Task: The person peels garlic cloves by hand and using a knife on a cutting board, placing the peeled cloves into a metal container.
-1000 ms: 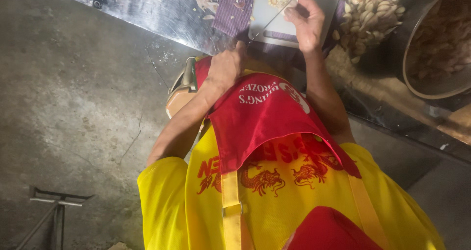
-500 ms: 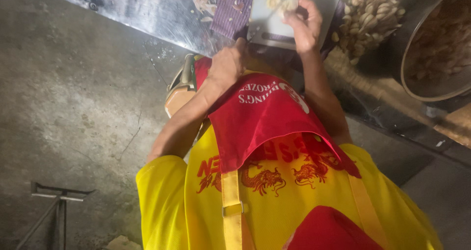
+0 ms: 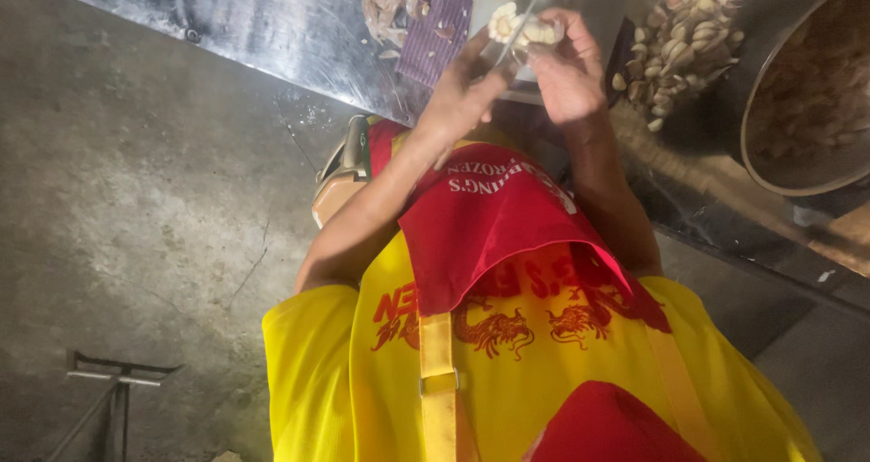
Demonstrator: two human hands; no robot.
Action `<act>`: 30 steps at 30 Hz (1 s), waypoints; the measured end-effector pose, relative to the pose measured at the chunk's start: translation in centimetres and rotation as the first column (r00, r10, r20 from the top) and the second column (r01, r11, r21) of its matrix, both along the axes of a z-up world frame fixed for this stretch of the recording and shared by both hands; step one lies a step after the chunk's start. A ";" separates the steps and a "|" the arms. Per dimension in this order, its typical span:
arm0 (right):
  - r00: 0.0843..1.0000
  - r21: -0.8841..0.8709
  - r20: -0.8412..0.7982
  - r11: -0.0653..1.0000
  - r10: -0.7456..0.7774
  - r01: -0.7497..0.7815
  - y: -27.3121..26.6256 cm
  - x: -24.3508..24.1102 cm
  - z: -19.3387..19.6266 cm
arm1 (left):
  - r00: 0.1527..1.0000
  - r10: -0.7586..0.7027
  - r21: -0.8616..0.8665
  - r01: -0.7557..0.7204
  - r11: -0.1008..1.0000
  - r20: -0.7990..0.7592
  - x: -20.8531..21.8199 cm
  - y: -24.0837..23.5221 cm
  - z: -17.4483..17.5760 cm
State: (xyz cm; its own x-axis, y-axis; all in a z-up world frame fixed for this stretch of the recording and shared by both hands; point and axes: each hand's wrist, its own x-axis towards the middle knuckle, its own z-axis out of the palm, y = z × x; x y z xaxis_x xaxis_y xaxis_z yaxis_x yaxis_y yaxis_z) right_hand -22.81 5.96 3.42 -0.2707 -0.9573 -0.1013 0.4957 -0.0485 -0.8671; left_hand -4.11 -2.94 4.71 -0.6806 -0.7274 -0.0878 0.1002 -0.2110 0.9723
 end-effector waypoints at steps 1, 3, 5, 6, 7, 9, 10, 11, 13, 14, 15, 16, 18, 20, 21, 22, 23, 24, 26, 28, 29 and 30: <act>0.999 -0.011 0.029 0.999 0.033 -0.033 0.1 0.2 0.0 | 0.994 -0.103 0.433 0.076 0.898 0.039 0.1 -0.1 0.3; 1.000 0.013 0.012 1.000 0.027 -0.027 -0.1 0.3 -0.3 | 0.994 -0.105 0.480 0.104 0.871 -0.025 0.1 -0.3 0.8; 1.000 0.039 -0.005 0.999 0.015 -0.015 0.1 0.1 -0.4 | 0.990 -0.109 0.526 0.139 0.839 -0.088 0.4 -0.7 0.9; 0.998 0.030 0.044 0.999 0.038 -0.040 0.2 0.0 -0.3 | 0.994 -0.096 0.617 0.110 0.779 -0.055 0.8 -1.2 0.7; 0.994 0.019 0.093 0.998 0.062 -0.064 0.3 -0.1 -0.2 | 0.996 -0.087 0.700 0.076 0.711 -0.020 1.3 -1.6 0.4; 0.992 0.016 0.089 0.996 0.091 -0.093 0.3 -0.1 0.2 | 0.997 -0.071 0.608 0.043 0.793 0.022 1.6 -2.6 -0.7; 0.989 0.013 0.088 0.992 0.120 -0.122 0.3 0.0 0.4 | 0.996 -0.049 0.507 0.008 0.862 0.068 1.7 -3.5 -1.4; 0.989 0.012 0.089 0.992 0.121 -0.123 0.2 0.2 0.7 | 0.996 -0.048 0.506 0.007 0.863 0.069 1.8 -4.9 -2.1; 0.988 0.045 0.089 0.990 0.126 -0.131 0.2 0.5 1.1 | 0.959 0.223 -0.266 -0.172 0.948 0.173 1.8 -6.8 -2.6; 0.988 0.042 0.086 0.991 0.126 -0.130 0.0 0.5 1.1 | 0.960 0.223 -0.269 -0.173 0.948 0.170 2.0 -6.8 -2.3; 0.997 0.149 0.014 0.986 0.074 -0.075 -0.3 0.5 1.0 | 0.904 0.157 -0.201 -0.082 0.976 0.398 2.4 -6.6 -1.7; 0.998 0.254 -0.060 0.967 0.031 -0.015 -0.4 0.5 0.8 | 0.797 0.066 -0.109 -0.001 0.994 0.601 2.5 -6.2 -1.0; 0.986 0.275 -0.160 0.961 0.049 -0.003 -0.1 0.3 0.4 | 0.905 0.053 -0.233 0.052 0.971 0.422 2.4 -3.8 -0.1; 0.964 0.299 -0.256 0.954 0.067 0.013 0.4 0.1 -0.2 | 0.973 0.003 -0.357 0.082 0.930 0.231 2.1 -2.1 0.2; 0.996 0.179 -0.063 0.983 0.059 -0.047 0.6 -0.1 -0.5 | 0.981 -0.109 -0.299 0.154 0.942 0.162 2.0 -1.1 0.5; 0.988 0.049 0.135 0.995 0.078 -0.085 0.6 -0.3 -0.9 | 0.973 -0.215 -0.246 0.230 0.942 0.086 2.0 -0.6 0.6; 0.988 0.052 0.136 0.995 0.078 -0.086 0.7 -0.4 -1.3 | 0.973 -0.214 -0.242 0.229 0.943 0.087 2.1 -0.5 0.6; 0.998 0.169 0.029 0.984 0.059 -0.063 0.7 -0.5 -1.5 | 0.972 -0.199 -0.287 0.228 0.930 0.128 2.1 -0.5 0.6; 0.995 0.280 -0.081 0.960 0.052 -0.027 0.8 -0.4 -1.2 | 0.969 -0.181 -0.332 0.229 0.915 0.169 2.2 -0.5 0.5; 0.850 0.235 -0.496 0.970 0.178 -0.066 1.1 -0.4 -0.2 | 0.971 -0.193 -0.262 0.224 0.939 0.138 2.3 -0.8 0.3; 0.850 0.233 -0.497 0.970 0.177 -0.066 1.1 -0.4 0.4 | 0.972 -0.193 -0.264 0.224 0.938 0.138 2.2 -1.0 0.2; 0.839 0.252 -0.503 0.964 0.206 -0.086 1.2 -0.2 0.9 | 0.984 -0.160 -0.320 0.176 0.931 0.076 2.2 -1.2 0.1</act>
State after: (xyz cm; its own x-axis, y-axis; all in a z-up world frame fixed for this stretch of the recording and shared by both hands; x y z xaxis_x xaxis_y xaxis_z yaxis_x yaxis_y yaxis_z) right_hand -23.03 7.17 4.35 -0.1993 -0.9616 -0.1885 -0.0450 0.2012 -0.9785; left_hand -1.91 -4.12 4.78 -0.7964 -0.5968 0.0980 0.0424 0.1065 0.9934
